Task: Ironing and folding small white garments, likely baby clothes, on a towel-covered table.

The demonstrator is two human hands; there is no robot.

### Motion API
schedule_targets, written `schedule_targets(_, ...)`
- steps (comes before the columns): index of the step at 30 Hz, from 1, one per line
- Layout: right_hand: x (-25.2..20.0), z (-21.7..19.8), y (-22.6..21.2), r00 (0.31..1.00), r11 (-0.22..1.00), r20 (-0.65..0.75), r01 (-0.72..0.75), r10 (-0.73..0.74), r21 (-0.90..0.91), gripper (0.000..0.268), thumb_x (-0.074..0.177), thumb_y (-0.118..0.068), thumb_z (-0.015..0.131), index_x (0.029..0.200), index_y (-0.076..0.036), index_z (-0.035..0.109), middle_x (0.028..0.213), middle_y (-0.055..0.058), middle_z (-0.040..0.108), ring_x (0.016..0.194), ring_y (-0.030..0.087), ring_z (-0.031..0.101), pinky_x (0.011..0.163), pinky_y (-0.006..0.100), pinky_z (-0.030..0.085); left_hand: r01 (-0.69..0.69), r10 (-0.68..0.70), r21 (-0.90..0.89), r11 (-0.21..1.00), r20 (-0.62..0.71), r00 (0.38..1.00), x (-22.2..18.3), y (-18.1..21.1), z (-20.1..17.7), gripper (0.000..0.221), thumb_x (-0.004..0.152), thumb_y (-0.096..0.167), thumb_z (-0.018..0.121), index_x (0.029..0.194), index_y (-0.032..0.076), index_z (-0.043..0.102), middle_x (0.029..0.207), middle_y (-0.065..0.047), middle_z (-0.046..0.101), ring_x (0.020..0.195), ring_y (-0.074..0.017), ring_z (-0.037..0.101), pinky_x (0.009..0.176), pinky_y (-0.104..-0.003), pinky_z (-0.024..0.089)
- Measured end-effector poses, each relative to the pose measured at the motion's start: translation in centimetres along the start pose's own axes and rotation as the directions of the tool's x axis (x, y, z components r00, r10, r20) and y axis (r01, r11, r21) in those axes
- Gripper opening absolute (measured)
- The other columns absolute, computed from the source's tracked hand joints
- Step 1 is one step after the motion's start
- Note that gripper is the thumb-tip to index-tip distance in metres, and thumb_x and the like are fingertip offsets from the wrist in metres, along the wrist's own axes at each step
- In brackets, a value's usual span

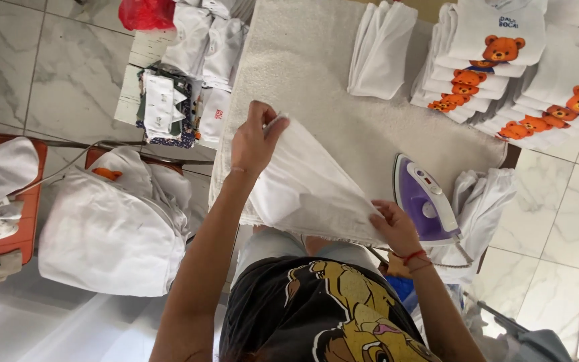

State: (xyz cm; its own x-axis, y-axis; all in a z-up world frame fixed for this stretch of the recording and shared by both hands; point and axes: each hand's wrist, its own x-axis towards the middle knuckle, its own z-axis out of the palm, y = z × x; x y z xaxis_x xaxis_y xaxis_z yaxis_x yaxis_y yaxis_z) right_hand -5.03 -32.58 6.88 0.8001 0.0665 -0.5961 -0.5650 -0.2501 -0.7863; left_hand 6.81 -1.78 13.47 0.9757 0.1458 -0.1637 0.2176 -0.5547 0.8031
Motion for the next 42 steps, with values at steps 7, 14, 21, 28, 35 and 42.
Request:
schedule_targets(7, 1.1, 1.0, 4.9, 0.844, 0.764, -0.352, 0.100, -0.405, -0.638, 0.029, 0.080, -0.012, 0.061, 0.108, -0.012, 0.055, 0.093, 0.010, 0.059, 0.073, 0.027, 0.061, 0.059, 0.033, 0.050, 0.084, -0.101, 0.133, 0.988, 0.121, 0.988, 6.1, -4.7, 7.1, 0.021, 0.083, 0.031, 0.053, 0.090, 0.017, 0.039, 0.086, -0.007, 0.064, 0.081, -0.0351, 0.061, 0.072, -0.049, 0.045)
schedule_targets(14, 0.7, 2.3, 6.5, 0.841, 0.400, 0.006, 0.263, -0.542, -0.878, 0.015, 0.079, -0.030, 0.056, 0.081, -0.015, 0.054, 0.086, 0.002, 0.044, 0.078, 0.025, 0.053, 0.066, 0.032, 0.047, 0.047, -0.067, 0.123, 0.991, 0.164, 0.984, 7.3, -5.7, 7.7, 0.028, 0.079, 0.041, 0.056, 0.088, 0.020, 0.040, 0.090, -0.007, 0.062, 0.085, -0.0331, 0.059, 0.075, -0.046, 0.045)
schedule_targets(21, 0.0, -1.5, 1.5, 0.672, 0.454, -0.234, 0.171, -0.703, -0.874, 0.010, 0.079, -0.024, 0.070, 0.078, -0.018, 0.061, 0.082, -0.003, 0.050, 0.073, 0.019, 0.058, 0.066, 0.025, 0.047, 0.056, -0.072, 0.096, 0.994, 0.179, 0.981, 7.6, -5.2, 7.8, 0.028, 0.080, 0.033, 0.058, 0.091, 0.018, 0.039, 0.093, -0.010, 0.062, 0.088, -0.0340, 0.058, 0.075, -0.047, 0.045)
schedule_targets(28, 0.7, -5.7, -3.4, 0.861, 0.650, -0.368, -0.060, -0.350, -0.758, 0.056, 0.076, -0.037, 0.064, 0.123, -0.015, 0.043, 0.110, 0.017, 0.054, 0.095, 0.039, 0.053, 0.079, 0.050, 0.042, 0.145, -0.169, 0.118, 0.982, 0.235, 0.957, 8.6, -7.9, 8.6, 0.032, 0.076, 0.048, 0.056, 0.098, 0.028, 0.045, 0.101, 0.006, 0.061, 0.098, -0.0202, 0.056, 0.082, -0.039, 0.044)
schedule_targets(35, -2.0, -0.6, -2.2, 0.908, 0.587, -0.196, 0.065, -0.371, -0.807, 0.044, 0.067, -0.036, 0.067, 0.110, -0.032, 0.059, 0.095, 0.004, 0.063, 0.085, 0.025, 0.059, 0.073, 0.040, 0.050, 0.209, -0.241, 0.142, 0.968, 0.280, 0.929, 8.8, -6.9, 8.4, 0.034, 0.072, 0.052, 0.054, 0.096, 0.028, 0.056, 0.098, 0.003, 0.062, 0.097, -0.0213, 0.057, 0.083, -0.038, 0.045)
schedule_targets(42, 5.2, 6.9, -10.6, 0.989, 0.601, -0.137, -0.078, -0.053, -0.796, 0.050, 0.077, -0.049, 0.050, 0.123, -0.030, 0.044, 0.099, 0.011, 0.062, 0.091, 0.030, 0.059, 0.079, 0.045, 0.047, 0.170, -0.153, -0.047, 0.984, 0.242, 0.958, 10.0, -6.7, 8.3, 0.031, 0.067, 0.047, 0.062, 0.089, 0.024, 0.062, 0.091, -0.002, 0.063, 0.090, -0.0239, 0.059, 0.079, -0.037, 0.047)
